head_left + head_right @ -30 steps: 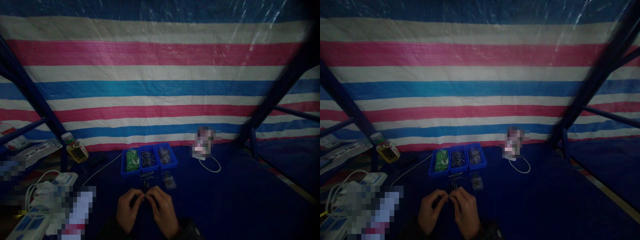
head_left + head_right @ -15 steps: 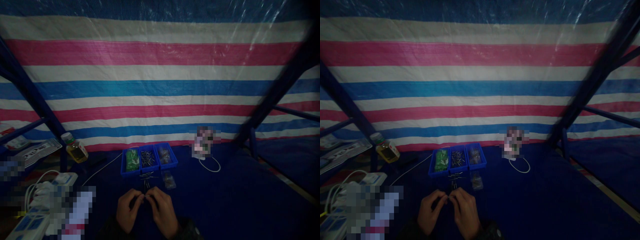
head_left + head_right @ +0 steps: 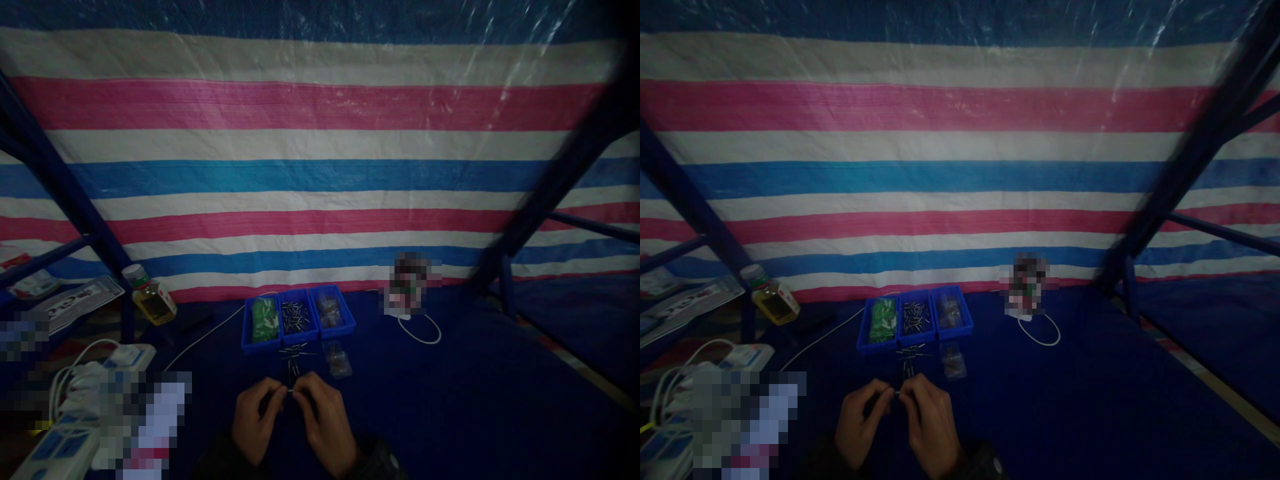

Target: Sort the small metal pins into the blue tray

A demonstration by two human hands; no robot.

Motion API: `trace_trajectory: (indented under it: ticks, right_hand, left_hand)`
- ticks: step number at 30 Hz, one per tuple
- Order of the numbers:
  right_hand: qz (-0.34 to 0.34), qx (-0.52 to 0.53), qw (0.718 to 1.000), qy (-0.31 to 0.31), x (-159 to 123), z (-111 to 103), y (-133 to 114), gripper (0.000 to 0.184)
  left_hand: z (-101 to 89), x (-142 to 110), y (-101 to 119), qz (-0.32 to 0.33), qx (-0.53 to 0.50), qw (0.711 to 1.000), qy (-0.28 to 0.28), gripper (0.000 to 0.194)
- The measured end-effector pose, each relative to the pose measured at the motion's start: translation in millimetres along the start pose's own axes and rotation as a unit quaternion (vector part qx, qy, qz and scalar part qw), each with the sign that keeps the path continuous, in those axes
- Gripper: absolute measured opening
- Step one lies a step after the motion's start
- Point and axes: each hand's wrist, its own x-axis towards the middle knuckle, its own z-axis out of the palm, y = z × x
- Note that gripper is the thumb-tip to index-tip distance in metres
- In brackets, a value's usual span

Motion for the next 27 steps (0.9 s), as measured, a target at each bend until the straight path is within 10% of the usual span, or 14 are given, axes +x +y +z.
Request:
trace_trajectory:
  ticks: [27]
  right_hand:
    - [0.003,0.011,1.000,-0.015,1.8,-1.0,-3.2,0.014]
  left_hand:
    - [4.3,-1.8,-4.4,-0.019,0.020,0.999,0.016,0.046]
